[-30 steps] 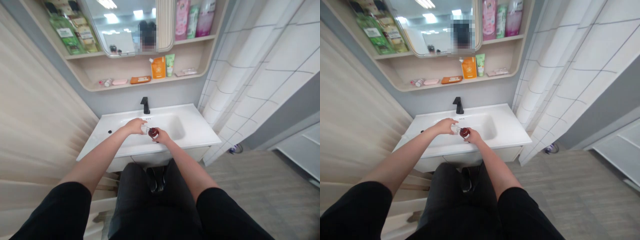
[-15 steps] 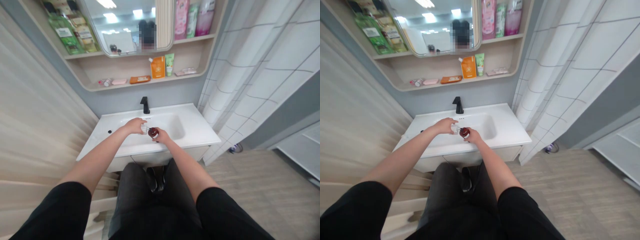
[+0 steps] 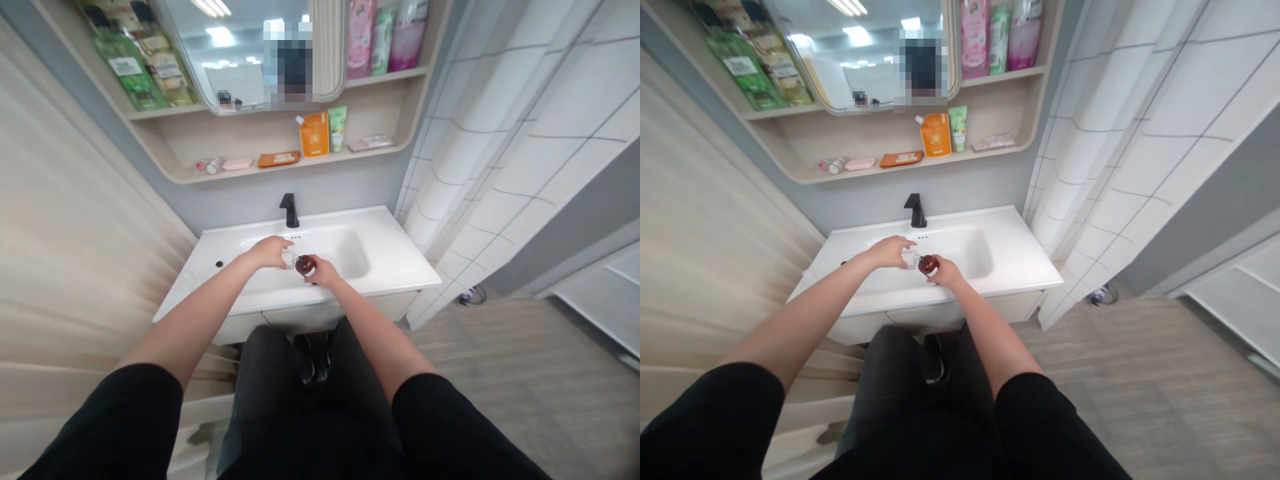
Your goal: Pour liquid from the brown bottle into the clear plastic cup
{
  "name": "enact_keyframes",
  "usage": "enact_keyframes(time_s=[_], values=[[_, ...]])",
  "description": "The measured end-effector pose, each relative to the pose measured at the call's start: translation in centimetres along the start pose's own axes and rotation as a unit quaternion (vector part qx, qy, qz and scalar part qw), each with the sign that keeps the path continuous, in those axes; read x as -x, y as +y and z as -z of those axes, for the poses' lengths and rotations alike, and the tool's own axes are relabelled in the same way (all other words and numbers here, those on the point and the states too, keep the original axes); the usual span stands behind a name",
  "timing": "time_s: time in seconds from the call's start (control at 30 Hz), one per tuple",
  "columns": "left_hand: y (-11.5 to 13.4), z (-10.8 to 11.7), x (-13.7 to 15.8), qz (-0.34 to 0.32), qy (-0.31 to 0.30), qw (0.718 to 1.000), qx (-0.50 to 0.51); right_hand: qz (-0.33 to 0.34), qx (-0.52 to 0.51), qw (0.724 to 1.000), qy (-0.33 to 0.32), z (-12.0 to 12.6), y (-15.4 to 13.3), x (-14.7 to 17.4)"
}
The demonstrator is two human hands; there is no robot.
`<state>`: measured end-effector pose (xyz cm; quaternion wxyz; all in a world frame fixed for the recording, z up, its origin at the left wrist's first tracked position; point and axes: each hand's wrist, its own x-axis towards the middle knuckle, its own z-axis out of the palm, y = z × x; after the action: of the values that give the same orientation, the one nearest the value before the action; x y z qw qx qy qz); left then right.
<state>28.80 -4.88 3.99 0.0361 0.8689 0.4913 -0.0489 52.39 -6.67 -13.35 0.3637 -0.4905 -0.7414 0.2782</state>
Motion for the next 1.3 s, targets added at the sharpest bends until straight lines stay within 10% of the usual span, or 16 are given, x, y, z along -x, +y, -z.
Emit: enact_keyframes(time_s=[1.3], values=[[0.8,1.4,-1.1,-0.047,-0.014,0.996,-0.069,-0.001,0.006,1.000,-0.001,0.4,-0.3,0.1]])
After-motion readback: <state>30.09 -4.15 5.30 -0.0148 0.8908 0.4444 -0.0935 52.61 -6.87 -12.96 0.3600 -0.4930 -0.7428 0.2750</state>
